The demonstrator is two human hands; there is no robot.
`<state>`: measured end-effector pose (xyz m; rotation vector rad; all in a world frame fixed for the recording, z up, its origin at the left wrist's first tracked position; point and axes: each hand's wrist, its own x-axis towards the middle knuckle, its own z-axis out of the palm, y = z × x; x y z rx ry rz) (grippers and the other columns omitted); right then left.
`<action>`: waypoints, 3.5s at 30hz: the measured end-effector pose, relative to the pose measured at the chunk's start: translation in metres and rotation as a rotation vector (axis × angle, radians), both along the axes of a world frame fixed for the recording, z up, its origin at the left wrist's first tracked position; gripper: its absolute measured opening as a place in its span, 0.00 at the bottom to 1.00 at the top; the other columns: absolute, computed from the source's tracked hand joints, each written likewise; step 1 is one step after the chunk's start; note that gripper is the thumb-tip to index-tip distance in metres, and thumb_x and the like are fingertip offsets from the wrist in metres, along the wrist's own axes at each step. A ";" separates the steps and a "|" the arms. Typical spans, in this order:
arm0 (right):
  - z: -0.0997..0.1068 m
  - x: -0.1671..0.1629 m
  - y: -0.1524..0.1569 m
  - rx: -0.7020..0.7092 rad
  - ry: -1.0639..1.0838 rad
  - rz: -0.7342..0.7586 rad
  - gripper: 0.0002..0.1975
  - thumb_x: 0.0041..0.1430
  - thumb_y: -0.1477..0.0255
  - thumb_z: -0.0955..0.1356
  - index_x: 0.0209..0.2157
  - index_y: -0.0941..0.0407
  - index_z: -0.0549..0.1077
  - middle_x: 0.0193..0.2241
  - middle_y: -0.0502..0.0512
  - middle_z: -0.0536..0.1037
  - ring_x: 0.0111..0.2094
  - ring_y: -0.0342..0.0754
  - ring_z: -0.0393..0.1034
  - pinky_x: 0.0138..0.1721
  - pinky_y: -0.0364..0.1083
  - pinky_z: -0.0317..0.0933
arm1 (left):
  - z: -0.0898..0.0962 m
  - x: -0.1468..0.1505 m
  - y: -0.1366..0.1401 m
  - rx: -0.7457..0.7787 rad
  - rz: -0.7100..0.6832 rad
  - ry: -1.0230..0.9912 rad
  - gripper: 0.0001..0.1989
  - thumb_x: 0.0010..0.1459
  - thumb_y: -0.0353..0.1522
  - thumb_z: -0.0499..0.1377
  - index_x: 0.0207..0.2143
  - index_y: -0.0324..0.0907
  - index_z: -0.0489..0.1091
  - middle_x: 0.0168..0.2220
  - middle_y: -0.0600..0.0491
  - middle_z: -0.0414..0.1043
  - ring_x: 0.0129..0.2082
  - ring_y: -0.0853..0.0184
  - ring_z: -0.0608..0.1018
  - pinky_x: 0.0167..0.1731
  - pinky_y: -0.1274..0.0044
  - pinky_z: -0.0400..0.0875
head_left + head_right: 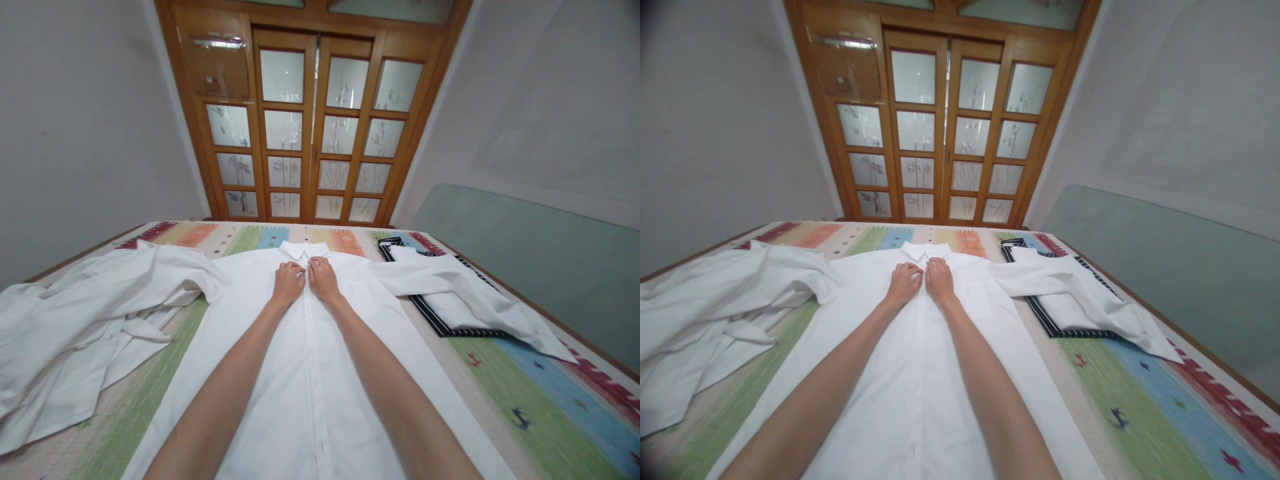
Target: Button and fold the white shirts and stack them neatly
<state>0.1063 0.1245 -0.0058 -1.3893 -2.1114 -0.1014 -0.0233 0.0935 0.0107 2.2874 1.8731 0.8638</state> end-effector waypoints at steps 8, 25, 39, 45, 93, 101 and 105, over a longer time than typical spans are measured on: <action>-0.002 0.000 0.012 -0.173 -0.189 0.108 0.23 0.66 0.77 0.55 0.59 0.62 0.67 0.62 0.66 0.64 0.65 0.57 0.52 0.63 0.58 0.47 | -0.001 -0.001 -0.008 0.023 -0.068 0.108 0.13 0.60 0.29 0.54 0.40 0.45 0.78 0.46 0.47 0.76 0.51 0.55 0.68 0.49 0.65 0.64; 0.006 0.002 0.020 -0.305 -0.275 0.078 0.26 0.68 0.74 0.53 0.65 0.61 0.57 0.67 0.60 0.53 0.67 0.52 0.48 0.64 0.55 0.45 | -0.004 -0.010 -0.013 -0.097 -0.173 0.221 0.21 0.65 0.38 0.49 0.57 0.42 0.68 0.58 0.46 0.69 0.62 0.58 0.65 0.61 0.67 0.57; 0.014 0.020 -0.052 -0.379 -0.362 0.128 0.38 0.66 0.48 0.52 0.69 0.55 0.48 0.69 0.57 0.46 0.69 0.58 0.37 0.66 0.59 0.36 | 0.002 -0.006 -0.027 -0.237 0.108 0.296 0.29 0.67 0.37 0.36 0.67 0.36 0.50 0.69 0.44 0.47 0.69 0.58 0.51 0.65 0.61 0.46; 0.021 0.043 -0.080 -0.417 -0.374 0.246 0.43 0.57 0.38 0.54 0.68 0.44 0.47 0.70 0.52 0.43 0.70 0.60 0.34 0.66 0.62 0.31 | 0.002 -0.024 -0.017 -0.302 0.131 0.287 0.30 0.67 0.41 0.37 0.68 0.43 0.48 0.70 0.50 0.45 0.69 0.56 0.49 0.65 0.56 0.41; 0.013 0.041 -0.118 -0.433 -0.314 -0.089 0.34 0.68 0.51 0.49 0.69 0.52 0.48 0.70 0.56 0.43 0.69 0.62 0.35 0.65 0.60 0.33 | -0.005 -0.051 -0.108 -0.258 -0.154 0.381 0.30 0.67 0.47 0.38 0.68 0.50 0.48 0.70 0.55 0.45 0.70 0.55 0.46 0.65 0.55 0.41; 0.014 0.038 -0.093 -0.444 -0.321 -0.142 0.30 0.69 0.56 0.49 0.69 0.49 0.48 0.70 0.55 0.44 0.69 0.61 0.37 0.64 0.61 0.33 | 0.002 -0.049 -0.078 -0.294 -0.134 0.373 0.29 0.67 0.47 0.37 0.68 0.51 0.47 0.70 0.55 0.44 0.70 0.55 0.46 0.65 0.55 0.40; 0.015 0.035 -0.094 -0.393 -0.310 -0.142 0.30 0.68 0.58 0.50 0.68 0.53 0.52 0.69 0.58 0.49 0.68 0.63 0.40 0.63 0.61 0.36 | 0.005 -0.036 -0.075 -0.316 -0.061 0.354 0.29 0.67 0.46 0.39 0.68 0.51 0.49 0.70 0.52 0.43 0.69 0.50 0.45 0.63 0.48 0.40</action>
